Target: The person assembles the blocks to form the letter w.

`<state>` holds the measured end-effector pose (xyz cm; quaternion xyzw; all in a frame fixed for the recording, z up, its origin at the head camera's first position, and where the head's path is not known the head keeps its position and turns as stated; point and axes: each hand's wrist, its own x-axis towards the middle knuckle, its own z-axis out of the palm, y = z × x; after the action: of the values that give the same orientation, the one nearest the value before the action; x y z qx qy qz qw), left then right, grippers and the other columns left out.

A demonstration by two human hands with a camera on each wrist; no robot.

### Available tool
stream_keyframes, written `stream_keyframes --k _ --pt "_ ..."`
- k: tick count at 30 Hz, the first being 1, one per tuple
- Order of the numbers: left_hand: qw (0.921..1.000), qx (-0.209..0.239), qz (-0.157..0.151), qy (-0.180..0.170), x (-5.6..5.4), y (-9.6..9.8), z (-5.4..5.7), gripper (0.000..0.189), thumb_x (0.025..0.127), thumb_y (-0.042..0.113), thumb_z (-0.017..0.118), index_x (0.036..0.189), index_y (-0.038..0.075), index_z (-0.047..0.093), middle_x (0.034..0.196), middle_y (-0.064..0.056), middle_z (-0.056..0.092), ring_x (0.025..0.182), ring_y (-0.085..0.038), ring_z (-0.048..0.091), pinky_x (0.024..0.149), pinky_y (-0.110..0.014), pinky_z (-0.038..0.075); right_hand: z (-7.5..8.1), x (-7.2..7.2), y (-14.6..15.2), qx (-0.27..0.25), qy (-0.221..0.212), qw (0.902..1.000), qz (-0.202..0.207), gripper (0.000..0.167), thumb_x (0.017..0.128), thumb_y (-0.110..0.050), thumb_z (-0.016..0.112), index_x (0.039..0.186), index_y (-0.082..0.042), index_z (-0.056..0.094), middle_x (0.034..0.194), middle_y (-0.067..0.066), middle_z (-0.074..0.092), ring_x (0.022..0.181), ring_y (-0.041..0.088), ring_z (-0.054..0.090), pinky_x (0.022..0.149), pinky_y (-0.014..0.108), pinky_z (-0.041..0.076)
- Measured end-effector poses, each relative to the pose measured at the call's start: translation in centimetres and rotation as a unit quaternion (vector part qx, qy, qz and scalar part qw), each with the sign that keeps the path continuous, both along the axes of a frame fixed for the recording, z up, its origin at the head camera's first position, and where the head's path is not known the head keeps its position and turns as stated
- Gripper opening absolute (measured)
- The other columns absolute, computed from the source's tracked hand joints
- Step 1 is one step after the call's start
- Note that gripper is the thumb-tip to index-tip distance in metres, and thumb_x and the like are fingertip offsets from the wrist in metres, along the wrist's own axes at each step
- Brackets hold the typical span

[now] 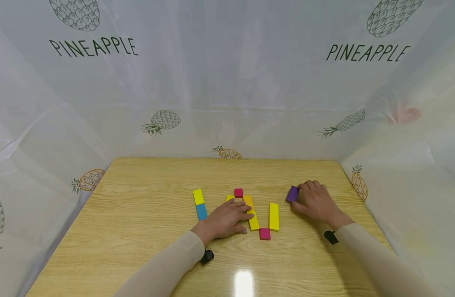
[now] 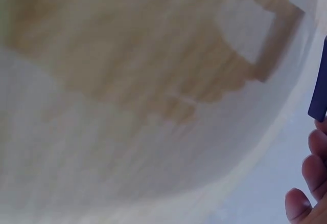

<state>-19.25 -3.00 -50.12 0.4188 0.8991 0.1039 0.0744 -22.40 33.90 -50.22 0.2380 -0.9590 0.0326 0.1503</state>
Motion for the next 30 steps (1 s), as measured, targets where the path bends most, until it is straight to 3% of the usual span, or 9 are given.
stream_keyframes --k 5,16,30 --pt "1.0 -0.001 -0.001 0.002 -0.1 -0.1 0.1 0.056 0.103 0.045 0.066 0.155 0.027 0.056 0.164 0.004 0.049 0.158 -0.02 0.035 0.132 -0.049 0.022 0.5 -1.0 -1.6 0.004 -0.031 0.9994 0.013 0.057 0.093 -0.042 0.077 0.123 0.005 0.064 0.116 0.021 0.062 0.108 0.041 0.054 0.089 0.056 0.047" --pt "1.0 -0.003 -0.003 -0.004 -0.2 -0.1 0.4 0.056 0.103 0.044 0.065 0.155 0.026 0.056 0.164 0.004 0.048 0.158 -0.02 0.035 0.133 -0.048 0.021 1.1 -2.9 -4.2 0.022 -0.067 0.9963 0.049 0.053 0.096 -0.04 0.073 0.126 0.003 0.065 0.12 0.017 0.063 0.108 0.036 0.055 0.091 0.054 0.05" --pt "0.9999 -0.009 0.004 -0.005 -0.1 0.0 0.2 0.056 0.103 0.046 0.065 0.156 0.029 0.055 0.164 0.007 0.047 0.158 -0.017 0.034 0.133 -0.046 0.021 0.5 -3.6 -4.7 0.034 -0.101 0.9925 0.06 0.052 0.099 -0.037 0.07 0.13 0.004 0.066 0.121 0.017 0.065 0.109 0.035 0.057 0.097 0.054 0.053"
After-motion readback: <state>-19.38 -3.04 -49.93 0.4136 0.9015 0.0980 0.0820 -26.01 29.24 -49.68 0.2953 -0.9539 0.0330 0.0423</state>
